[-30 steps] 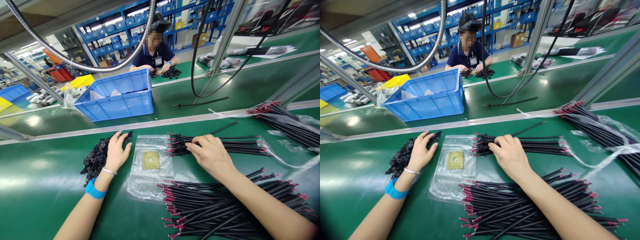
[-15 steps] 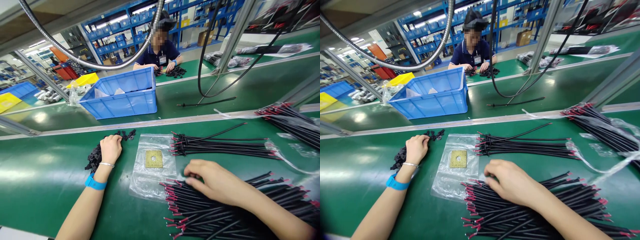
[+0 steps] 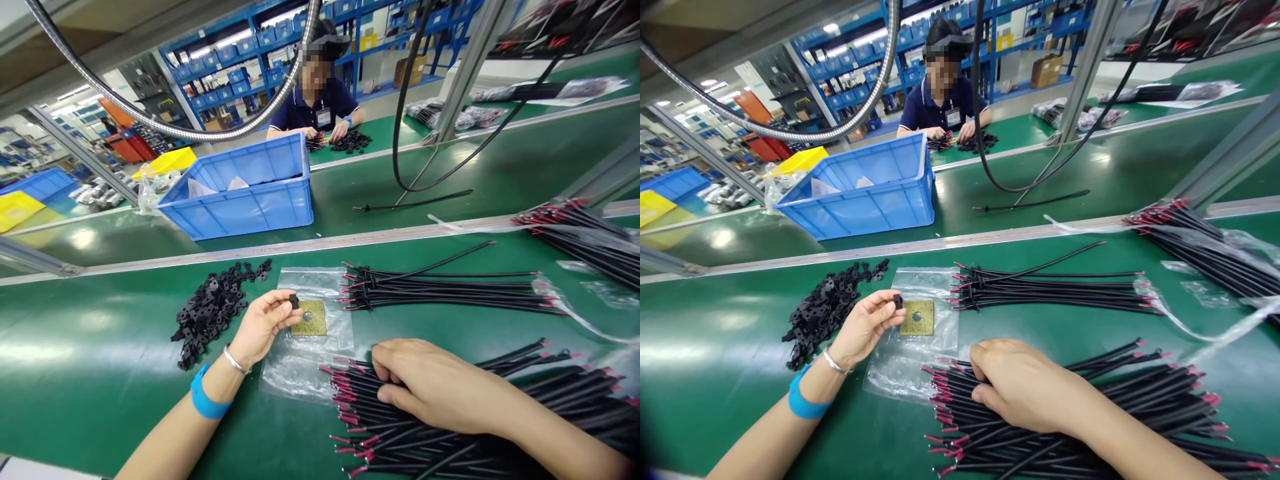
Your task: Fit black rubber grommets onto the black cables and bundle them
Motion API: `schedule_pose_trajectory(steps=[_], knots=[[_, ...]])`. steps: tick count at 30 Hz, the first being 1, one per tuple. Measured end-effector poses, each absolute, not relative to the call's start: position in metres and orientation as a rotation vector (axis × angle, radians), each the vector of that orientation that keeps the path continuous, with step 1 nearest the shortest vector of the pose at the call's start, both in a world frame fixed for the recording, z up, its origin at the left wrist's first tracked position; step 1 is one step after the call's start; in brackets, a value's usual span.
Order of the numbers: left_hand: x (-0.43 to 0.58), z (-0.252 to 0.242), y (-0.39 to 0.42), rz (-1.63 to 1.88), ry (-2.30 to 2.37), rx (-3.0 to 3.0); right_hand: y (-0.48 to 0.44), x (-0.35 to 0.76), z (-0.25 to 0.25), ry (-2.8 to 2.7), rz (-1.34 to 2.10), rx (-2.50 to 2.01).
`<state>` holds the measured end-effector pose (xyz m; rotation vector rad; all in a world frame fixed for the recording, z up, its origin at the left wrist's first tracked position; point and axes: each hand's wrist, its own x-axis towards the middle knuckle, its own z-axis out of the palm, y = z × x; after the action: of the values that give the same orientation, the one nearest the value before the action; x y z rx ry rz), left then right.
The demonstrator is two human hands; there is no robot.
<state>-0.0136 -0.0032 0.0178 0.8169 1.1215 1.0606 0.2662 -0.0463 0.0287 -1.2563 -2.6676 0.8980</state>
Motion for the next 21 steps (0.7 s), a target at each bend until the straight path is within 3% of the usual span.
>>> schedule_pose_trajectory(steps=[9, 15, 18, 21], knots=[[-0.005, 0.006, -0.005, 1.054, 1.168, 0.949, -0.044, 0.268, 0.038, -2.626, 1.012, -1.199], [-0.003, 0.007, -0.007, 1.020, 1.093, 0.862, -0.040, 0.273, 0.056, -2.282, 0.985, -1.139], [-0.003, 0.010, -0.008, 0.977, 1.039, 0.825, -0.045, 0.276, 0.056, -2.045, 0.827, -1.060], [-0.003, 0.012, -0.008, 0.966, 1.008, 0.833, -0.051, 0.278, 0.060, -1.945, 0.446, -1.038]])
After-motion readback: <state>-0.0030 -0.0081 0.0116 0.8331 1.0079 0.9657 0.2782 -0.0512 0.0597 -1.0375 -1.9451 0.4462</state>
